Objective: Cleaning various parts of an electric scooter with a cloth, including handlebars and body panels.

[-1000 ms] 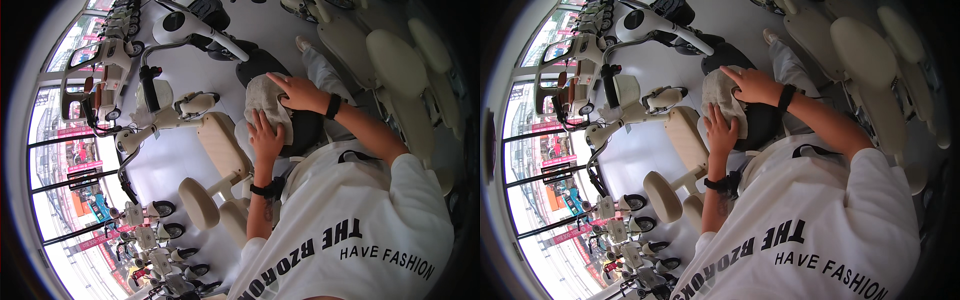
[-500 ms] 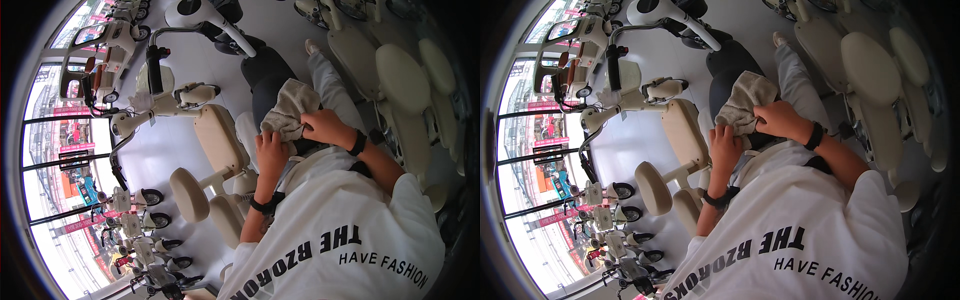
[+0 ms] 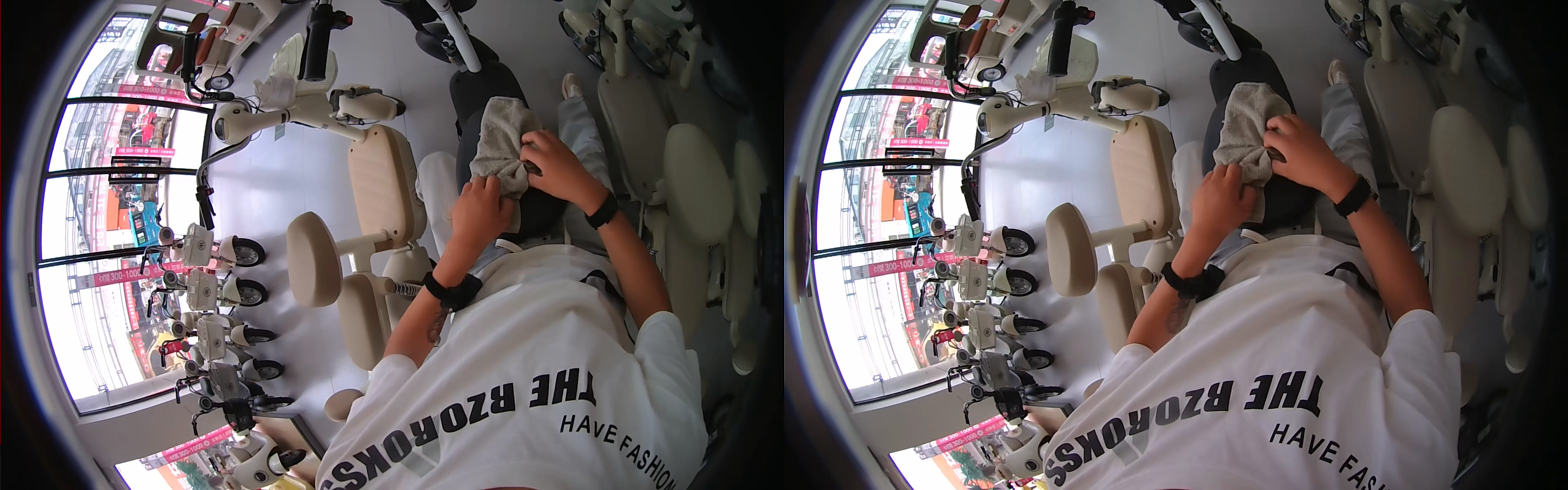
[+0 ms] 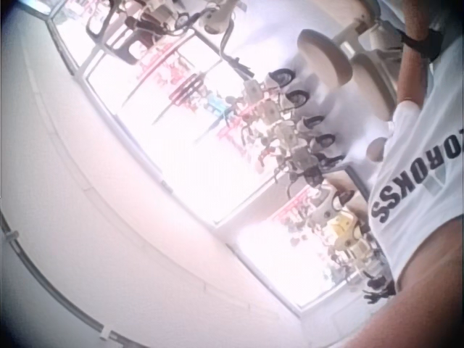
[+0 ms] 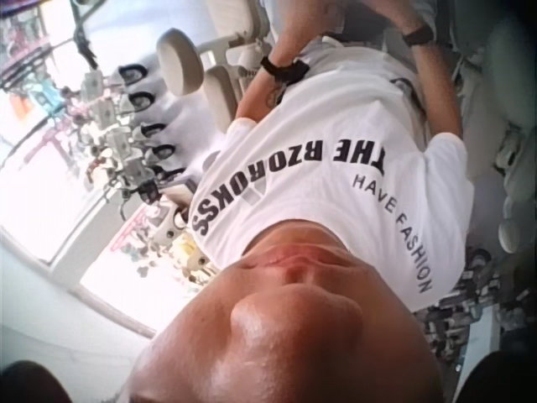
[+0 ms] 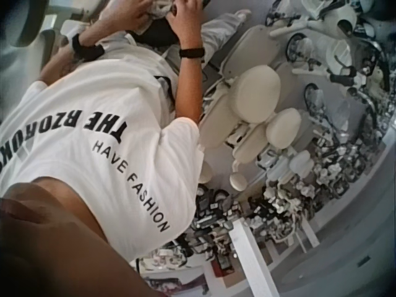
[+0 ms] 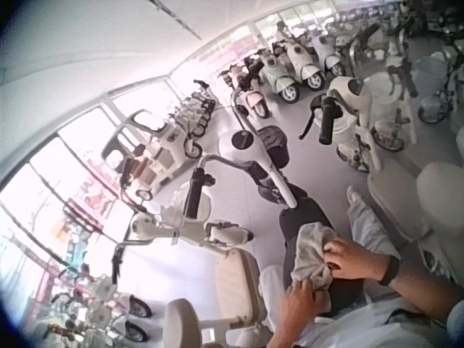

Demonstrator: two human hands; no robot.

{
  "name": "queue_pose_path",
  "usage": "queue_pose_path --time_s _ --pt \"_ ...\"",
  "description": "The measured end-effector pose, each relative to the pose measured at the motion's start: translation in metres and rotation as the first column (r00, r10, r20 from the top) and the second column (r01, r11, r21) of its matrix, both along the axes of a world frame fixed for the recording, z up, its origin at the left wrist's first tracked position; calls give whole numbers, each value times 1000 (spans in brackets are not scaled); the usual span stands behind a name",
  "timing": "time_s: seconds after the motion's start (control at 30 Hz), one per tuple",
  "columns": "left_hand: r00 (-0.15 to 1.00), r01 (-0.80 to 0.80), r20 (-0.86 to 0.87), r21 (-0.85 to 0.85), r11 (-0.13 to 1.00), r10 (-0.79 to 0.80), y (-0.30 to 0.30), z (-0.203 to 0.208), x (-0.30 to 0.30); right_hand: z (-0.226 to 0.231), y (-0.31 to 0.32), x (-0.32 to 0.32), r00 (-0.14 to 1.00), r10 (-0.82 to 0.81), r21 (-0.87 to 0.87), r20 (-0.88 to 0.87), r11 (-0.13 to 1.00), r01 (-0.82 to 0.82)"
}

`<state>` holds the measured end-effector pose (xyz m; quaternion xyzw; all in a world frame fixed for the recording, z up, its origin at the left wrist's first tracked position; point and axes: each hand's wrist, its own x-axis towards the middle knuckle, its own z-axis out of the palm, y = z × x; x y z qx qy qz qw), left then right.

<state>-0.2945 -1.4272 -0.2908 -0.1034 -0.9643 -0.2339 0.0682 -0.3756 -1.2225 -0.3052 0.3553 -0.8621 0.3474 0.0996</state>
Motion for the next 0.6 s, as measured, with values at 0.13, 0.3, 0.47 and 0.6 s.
queue_pose_path --time_s 0.13,0.3,0.47,0.6 --pt "991 90 99 -1 996 -89 8 20 25 23 15 44 996 6 48 90 999 -11" --pt "982 155 99 72 985 -162 3 11 -9 16 11 46 991 -100 8 87 995 99" --pt "999 47 -3 88 995 -46 3 -5 -71 22 -3 -11 974 -148 89 170 987 134" --pt "998 -52 45 82 995 49 9 -1 -88 16 -1 -46 943 -116 51 311 993 105"
